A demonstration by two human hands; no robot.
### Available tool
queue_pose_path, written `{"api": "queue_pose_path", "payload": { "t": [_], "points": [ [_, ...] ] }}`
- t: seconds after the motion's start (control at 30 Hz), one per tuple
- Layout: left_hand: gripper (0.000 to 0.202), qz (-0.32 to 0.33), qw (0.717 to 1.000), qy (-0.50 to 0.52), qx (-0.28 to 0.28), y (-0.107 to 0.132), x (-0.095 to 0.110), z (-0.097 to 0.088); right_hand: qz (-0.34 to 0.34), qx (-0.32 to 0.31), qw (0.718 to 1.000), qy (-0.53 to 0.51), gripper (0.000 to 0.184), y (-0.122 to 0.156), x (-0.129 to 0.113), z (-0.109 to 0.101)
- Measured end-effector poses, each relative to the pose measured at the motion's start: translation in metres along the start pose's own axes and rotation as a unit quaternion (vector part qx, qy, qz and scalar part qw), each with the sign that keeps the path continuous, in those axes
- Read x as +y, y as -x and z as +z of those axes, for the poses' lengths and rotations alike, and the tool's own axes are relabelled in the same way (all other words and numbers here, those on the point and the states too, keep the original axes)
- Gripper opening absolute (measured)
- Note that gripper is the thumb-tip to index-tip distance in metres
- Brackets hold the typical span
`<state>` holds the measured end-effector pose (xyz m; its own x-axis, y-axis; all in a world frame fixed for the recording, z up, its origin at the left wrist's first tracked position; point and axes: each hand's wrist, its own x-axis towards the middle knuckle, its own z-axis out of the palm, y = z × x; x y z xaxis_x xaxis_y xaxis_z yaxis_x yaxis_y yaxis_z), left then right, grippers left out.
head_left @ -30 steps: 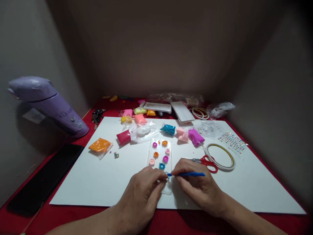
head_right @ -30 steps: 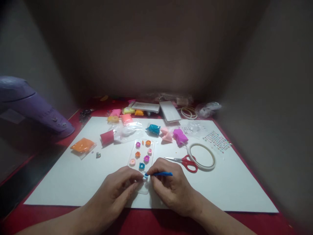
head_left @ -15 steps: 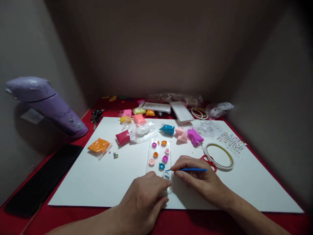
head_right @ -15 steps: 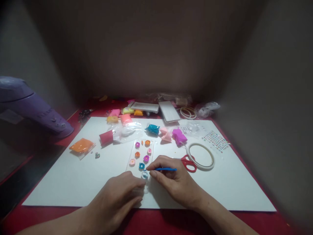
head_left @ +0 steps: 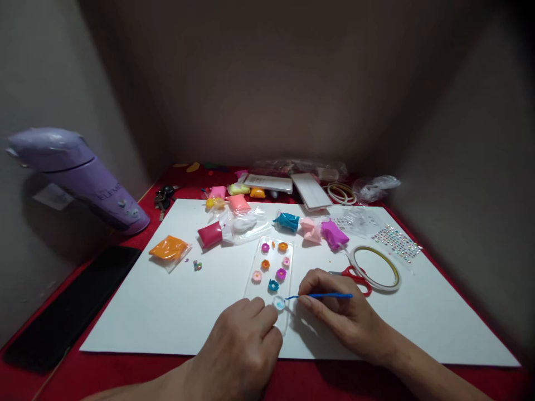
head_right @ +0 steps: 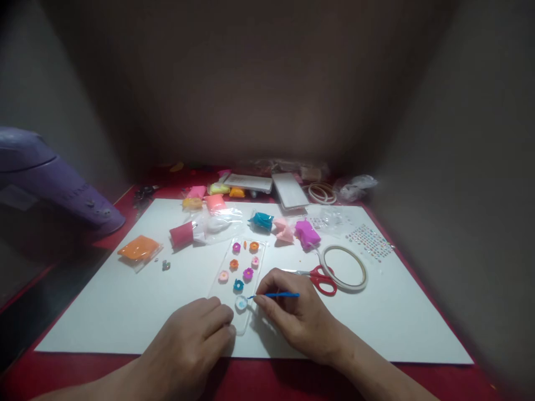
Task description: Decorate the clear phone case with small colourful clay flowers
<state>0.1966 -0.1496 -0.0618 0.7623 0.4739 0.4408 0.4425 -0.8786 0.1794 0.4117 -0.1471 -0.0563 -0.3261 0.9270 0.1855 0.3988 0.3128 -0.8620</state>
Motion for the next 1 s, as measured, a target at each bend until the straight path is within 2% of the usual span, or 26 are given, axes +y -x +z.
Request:
{"api": "queue_pose_path", "payload": {
  "t": [0.13,0.33,0.5,0.87,1.0],
  "points": [
    [0.026,0.015,0.999,0.035,0.001,0.0021,0.0025,0.0031,-0.015,-0.003,1.0,-0.006,0.011,0.0007,0.0026,0.0019],
    [0.025,0.031,0.999,0.026,0.012,0.0011,0.0045,0.0048,-0.012,-0.035,0.999,-0.011,0.011,0.003,0.0052,0.0041],
    [0.021,0.038,0.999,0.018,0.009,0.0004,0.0046,0.0039,-0.014,-0.033,0.999,-0.016,0.013,0.0021,0.0035,0.0037],
    [0.023,0.023,0.999,0.027,-0.01,0.0018,0.0049,0.0031,-0.008,-0.043,0.999,-0.021,0.013,0.0012,0.0027,0.0035],
    [0.022,0.02,0.999,0.041,-0.001,0.0027,0.0053,0.0041,-0.006,-0.046,0.999,-0.02,0.013,0.0013,0.0018,0.0037]
  ]
}}
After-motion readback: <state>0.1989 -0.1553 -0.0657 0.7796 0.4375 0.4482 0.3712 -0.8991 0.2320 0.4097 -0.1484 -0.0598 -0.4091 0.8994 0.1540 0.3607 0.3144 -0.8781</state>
